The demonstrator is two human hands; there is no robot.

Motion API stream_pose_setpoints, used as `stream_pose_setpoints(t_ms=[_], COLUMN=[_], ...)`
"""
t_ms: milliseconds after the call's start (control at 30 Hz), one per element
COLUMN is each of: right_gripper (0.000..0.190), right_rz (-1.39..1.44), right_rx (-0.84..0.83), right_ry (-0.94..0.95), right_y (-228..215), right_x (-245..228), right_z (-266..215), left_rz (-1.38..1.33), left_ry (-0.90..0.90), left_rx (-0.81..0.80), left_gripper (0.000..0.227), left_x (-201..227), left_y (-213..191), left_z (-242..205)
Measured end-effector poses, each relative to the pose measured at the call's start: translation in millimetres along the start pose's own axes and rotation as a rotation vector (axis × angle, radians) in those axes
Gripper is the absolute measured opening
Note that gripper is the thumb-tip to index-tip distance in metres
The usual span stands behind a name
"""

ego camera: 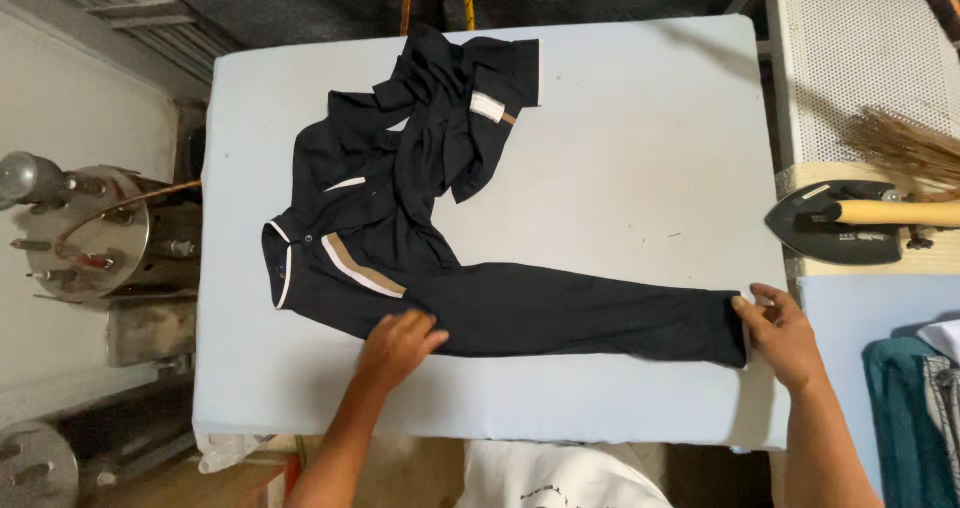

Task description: The person takes a black shirt from a basket, buttons the front, and then irons the sleeve and body of the garment on a flat surface.

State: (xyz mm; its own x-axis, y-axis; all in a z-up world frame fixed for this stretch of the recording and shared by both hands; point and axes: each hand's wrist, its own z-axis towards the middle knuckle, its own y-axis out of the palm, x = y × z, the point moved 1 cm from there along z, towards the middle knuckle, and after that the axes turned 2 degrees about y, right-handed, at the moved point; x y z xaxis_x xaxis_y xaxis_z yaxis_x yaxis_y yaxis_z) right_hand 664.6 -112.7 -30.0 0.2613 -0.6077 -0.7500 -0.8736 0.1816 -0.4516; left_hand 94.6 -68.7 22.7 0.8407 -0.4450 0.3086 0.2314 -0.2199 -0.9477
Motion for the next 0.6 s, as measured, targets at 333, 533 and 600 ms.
stream_pose_setpoints(t_ms=[333, 533, 600], right_gripper=[0.047, 0.031, 0.035], right_rz=[-0.305, -0.063, -0.195], right_rx=[0.195, 0.210, 0.290], right_ry=[0.193, 0.067, -0.034], right_y=[32, 7, 7], right_x=[29, 30, 25], right_z=[-46, -50, -57], left_rz=[0.191, 0.130, 0.123], left_ry=[0.036, -0.263, -0.279], left_rx=[0.033, 0.157, 0.174], left_gripper=[0.011, 0.014, 0.017], left_x=[-63, -92, -82], left_y=[29, 14, 9], left_z=[125, 133, 134])
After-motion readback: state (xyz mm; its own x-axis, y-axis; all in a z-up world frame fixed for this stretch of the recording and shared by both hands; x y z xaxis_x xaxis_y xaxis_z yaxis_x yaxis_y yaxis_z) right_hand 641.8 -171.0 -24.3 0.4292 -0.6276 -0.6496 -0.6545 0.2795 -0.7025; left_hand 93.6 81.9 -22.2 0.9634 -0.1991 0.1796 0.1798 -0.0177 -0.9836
